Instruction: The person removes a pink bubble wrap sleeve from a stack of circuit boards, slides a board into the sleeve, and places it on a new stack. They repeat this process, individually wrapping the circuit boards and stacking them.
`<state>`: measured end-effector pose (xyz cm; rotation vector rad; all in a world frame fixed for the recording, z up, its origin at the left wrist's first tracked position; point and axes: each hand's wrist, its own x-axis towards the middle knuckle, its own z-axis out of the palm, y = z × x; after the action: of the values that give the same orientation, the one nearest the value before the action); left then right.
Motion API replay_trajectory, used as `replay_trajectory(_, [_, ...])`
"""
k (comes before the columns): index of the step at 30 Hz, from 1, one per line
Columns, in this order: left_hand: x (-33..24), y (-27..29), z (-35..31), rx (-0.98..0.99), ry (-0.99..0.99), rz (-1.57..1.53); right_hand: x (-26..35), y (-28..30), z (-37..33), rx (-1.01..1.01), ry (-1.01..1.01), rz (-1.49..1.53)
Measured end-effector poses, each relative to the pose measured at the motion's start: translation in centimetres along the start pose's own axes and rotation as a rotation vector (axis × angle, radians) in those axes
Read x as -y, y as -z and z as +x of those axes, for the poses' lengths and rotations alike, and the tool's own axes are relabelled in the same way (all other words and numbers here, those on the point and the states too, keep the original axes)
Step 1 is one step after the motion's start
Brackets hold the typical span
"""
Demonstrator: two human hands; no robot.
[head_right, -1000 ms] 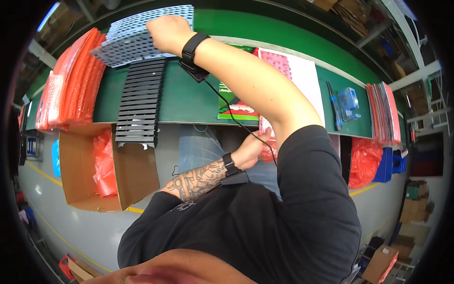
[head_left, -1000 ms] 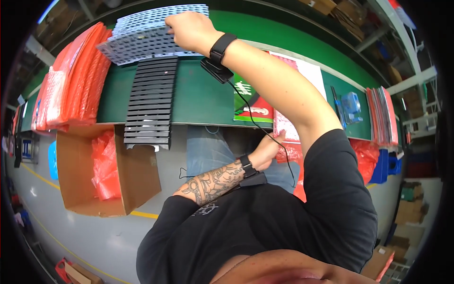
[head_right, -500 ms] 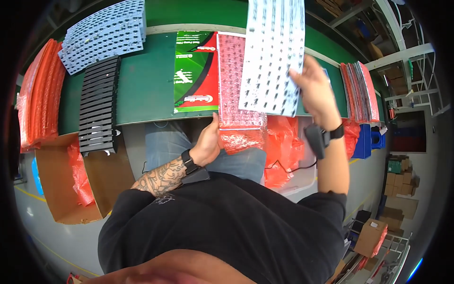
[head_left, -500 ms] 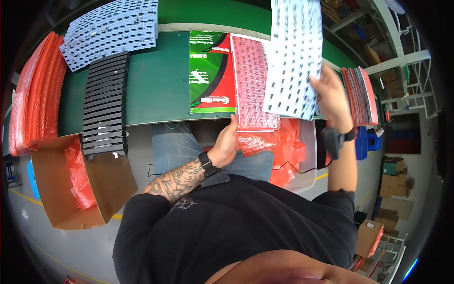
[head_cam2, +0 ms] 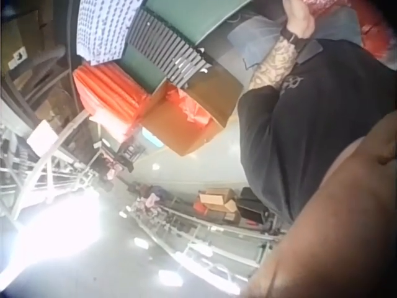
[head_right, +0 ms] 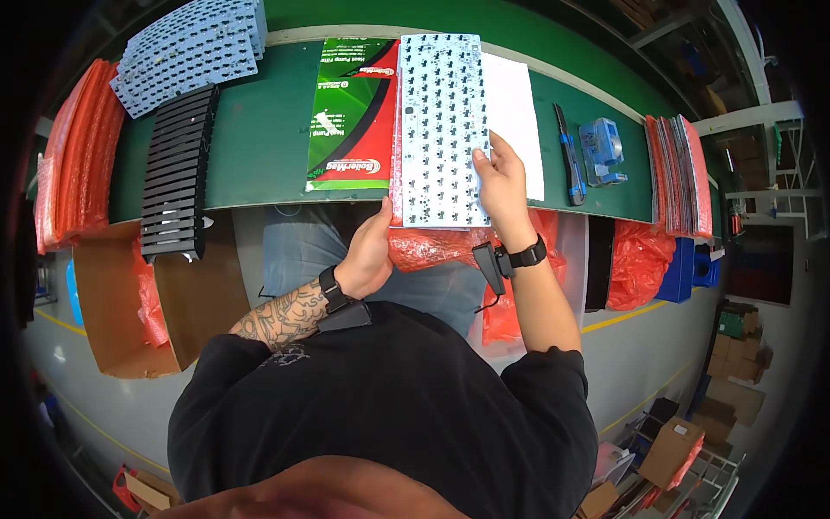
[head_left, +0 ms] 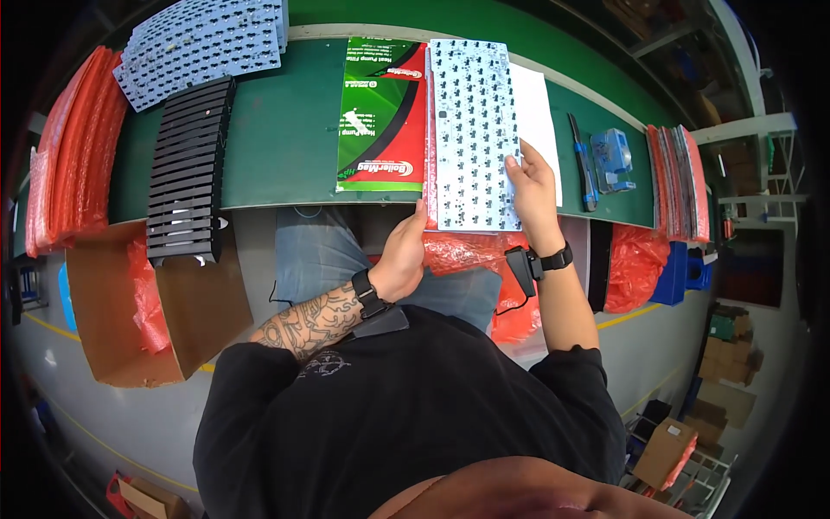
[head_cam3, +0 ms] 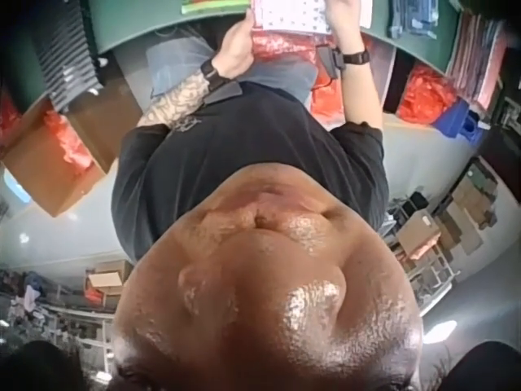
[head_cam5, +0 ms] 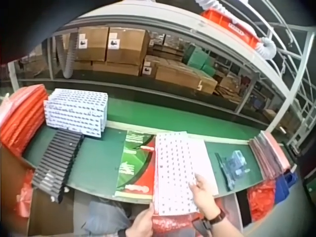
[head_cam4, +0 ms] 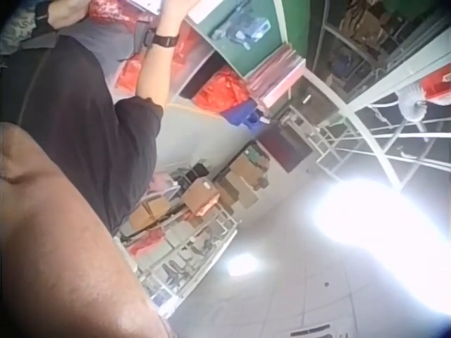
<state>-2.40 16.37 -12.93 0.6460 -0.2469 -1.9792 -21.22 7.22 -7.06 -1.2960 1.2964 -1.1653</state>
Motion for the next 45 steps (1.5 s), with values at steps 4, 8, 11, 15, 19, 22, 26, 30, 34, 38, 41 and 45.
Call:
replay_trajectory(4, [0.7, 0.6, 0.2, -0.005, -0.025, -0.004, -0.3, -0.2, 0.5, 0.021, -0.052, -0.002])
replay_trajectory(8, [0.8, 0.5, 0.3, -0.012, -0.017, -0.014, -0.7, -0.2, 0.3, -0.054, -0.083, -0.291])
replay_trajectory(11, [0.6, -0.1, -0.1, -0.016, -0.006, -0.041, -1.2, -0.3, 0.2, -0.079, 0.022, -0.564])
replay_trajectory(15, [0.2, -0.5, -0.2, -0.001, -0.009, -0.055, -3.0, -0.1, 0.2, -0.138, 0.186, -0.771])
replay_trajectory(19, [0.2, -0.1, 0.0, -0.007, 0.011, -0.055, -2.4, -0.5, -0.2, -0.134, 0.147, -0.771])
replay_trajectory(22, [0.3, 0.1, 0.0, 0.033, 0.007, -0.051, -2.1, -0.6, -0.5, -0.13, 0.167, -0.807])
replay_trajectory(26, [0.1, 0.0, 0.1, 0.037, 0.045, -0.174, -2.1, -0.9, -0.8, -0.134, 0.181, -0.84])
replay_trajectory(30, [0.0, -0.2, 0.1, 0.038, 0.052, -0.183, -2.1, -0.9, -0.8, -0.147, 0.188, -0.857])
replay_trajectory(34, [0.1, -0.3, 0.3, 0.029, 0.052, -0.185, -2.3, -0.9, -0.9, -0.155, 0.191, -0.875])
replay_trajectory(38, [0.0, -0.4, 0.1, 0.015, 0.036, -0.192, -1.5, -0.9, -1.3, -0.112, 0.164, -0.857])
replay_trajectory(41, [-0.1, -0.2, 0.1, 0.017, 0.051, -0.188, -0.1, -0.3, -0.4, -0.038, 0.133, -0.856])
replay_trajectory(45, [-0.8, -0.7, -0.5, 0.056, 0.033, -0.191, 4.6, 2.1, 4.4, 0.205, 0.086, -0.887])
